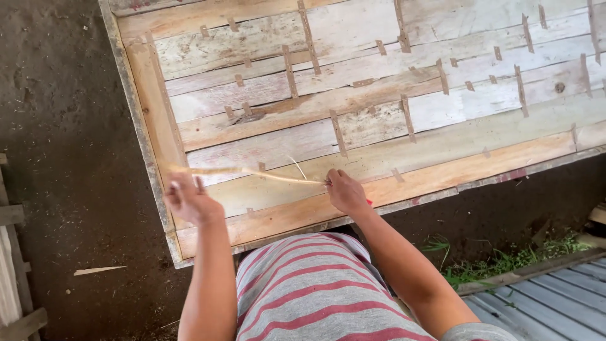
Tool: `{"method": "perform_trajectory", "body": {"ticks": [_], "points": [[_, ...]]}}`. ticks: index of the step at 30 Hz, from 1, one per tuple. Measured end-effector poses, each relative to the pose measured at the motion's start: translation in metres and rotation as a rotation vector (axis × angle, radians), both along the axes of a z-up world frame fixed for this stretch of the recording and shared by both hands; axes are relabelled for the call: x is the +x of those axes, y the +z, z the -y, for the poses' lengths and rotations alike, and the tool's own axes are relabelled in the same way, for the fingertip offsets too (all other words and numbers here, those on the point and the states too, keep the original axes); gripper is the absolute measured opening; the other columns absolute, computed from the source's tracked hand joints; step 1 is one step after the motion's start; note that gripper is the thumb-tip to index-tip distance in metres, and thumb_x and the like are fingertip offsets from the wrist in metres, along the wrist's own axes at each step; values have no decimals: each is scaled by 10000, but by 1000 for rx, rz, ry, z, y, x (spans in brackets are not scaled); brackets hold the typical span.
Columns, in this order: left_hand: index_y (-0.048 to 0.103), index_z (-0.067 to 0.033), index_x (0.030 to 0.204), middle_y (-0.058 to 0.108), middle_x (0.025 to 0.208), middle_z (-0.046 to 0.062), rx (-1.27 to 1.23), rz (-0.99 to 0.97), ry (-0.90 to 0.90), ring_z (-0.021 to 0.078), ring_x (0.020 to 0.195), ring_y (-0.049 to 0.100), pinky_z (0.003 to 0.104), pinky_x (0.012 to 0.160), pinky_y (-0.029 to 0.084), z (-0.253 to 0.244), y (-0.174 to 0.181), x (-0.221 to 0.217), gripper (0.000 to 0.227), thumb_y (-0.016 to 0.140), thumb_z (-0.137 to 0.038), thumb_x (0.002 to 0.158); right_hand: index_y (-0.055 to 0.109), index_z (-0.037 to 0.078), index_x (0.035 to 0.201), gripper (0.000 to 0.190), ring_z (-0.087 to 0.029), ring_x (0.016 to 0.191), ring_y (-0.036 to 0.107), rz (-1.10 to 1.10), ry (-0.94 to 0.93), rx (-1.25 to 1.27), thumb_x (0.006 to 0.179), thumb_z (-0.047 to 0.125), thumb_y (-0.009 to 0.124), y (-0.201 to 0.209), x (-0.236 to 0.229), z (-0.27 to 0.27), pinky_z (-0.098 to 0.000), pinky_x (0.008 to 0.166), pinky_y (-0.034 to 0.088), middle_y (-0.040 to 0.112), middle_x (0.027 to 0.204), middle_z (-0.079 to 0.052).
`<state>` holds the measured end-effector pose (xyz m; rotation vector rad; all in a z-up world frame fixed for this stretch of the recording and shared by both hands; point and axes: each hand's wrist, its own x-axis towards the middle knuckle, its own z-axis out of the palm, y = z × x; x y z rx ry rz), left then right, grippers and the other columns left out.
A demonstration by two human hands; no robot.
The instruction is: Applying strips of adhesive tape to joints or gaps on a large wooden panel and cutting them to size with a utility knife.
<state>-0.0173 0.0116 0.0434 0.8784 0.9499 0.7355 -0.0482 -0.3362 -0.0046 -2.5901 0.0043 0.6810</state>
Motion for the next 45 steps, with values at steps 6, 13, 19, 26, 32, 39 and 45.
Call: {"method": "perform_trajectory", "body": {"ticks": [6,13,19,26,32,39,45], "points": [[610,-83,1114,692,1168,131,730,40,-343,282,1180,656,461,1057,523,-24,55,22,247,729,77,968,543,151,1159,283,-425,992,688,30,-117,159,919,222,676,2,21,-3,-556,825,557,645,995,-158],[540,-184,1467,607,1448,127,1073,-175,-1474,320,752,723,507,736,592,78,21,-1,798,867,-239,741,652,166,1033,182,-401,842,717,258,-17,388,869,167,730,26,31,-52,-477,701,591,692,874,-157],[604,-347,988,630,829,-91,1395,-465,-1477,147,835,717,300,761,588,69,-68,-10,193,489,-496,1026,614,164,1142,280,-340,854,731,181,64,215,880,189,710,6,19,-38,-464,750,601,712,888,-113],[655,-214,1103,614,932,-7,1252,-405,-872,231,856,685,368,764,575,26,-32,5,225,760,-231,904,642,197,1122,231,-348,937,716,43,-147,99,925,316,655,-21,41,-41,-483,809,592,681,958,-104],[544,-95,1376,593,1158,133,1164,-344,-827,350,1073,644,470,913,551,37,-9,-9,541,760,-123,881,638,127,1100,236,-335,923,721,-1,-18,-30,975,311,557,-16,64,-72,-460,797,591,668,972,-114],[488,-86,1468,541,1404,192,1057,-385,-1043,406,1333,539,500,1114,460,63,-18,-11,647,732,-111,870,607,122,1042,239,-368,970,738,-81,190,-175,943,310,498,-35,84,-78,-500,825,577,690,993,-111],[466,-122,1536,512,1498,174,1155,-383,-1154,384,1409,469,466,1199,369,97,-41,38,727,755,-227,878,604,31,1070,288,-478,1025,695,-139,-2,68,932,272,529,29,120,-31,-554,849,557,680,992,-242]]}}
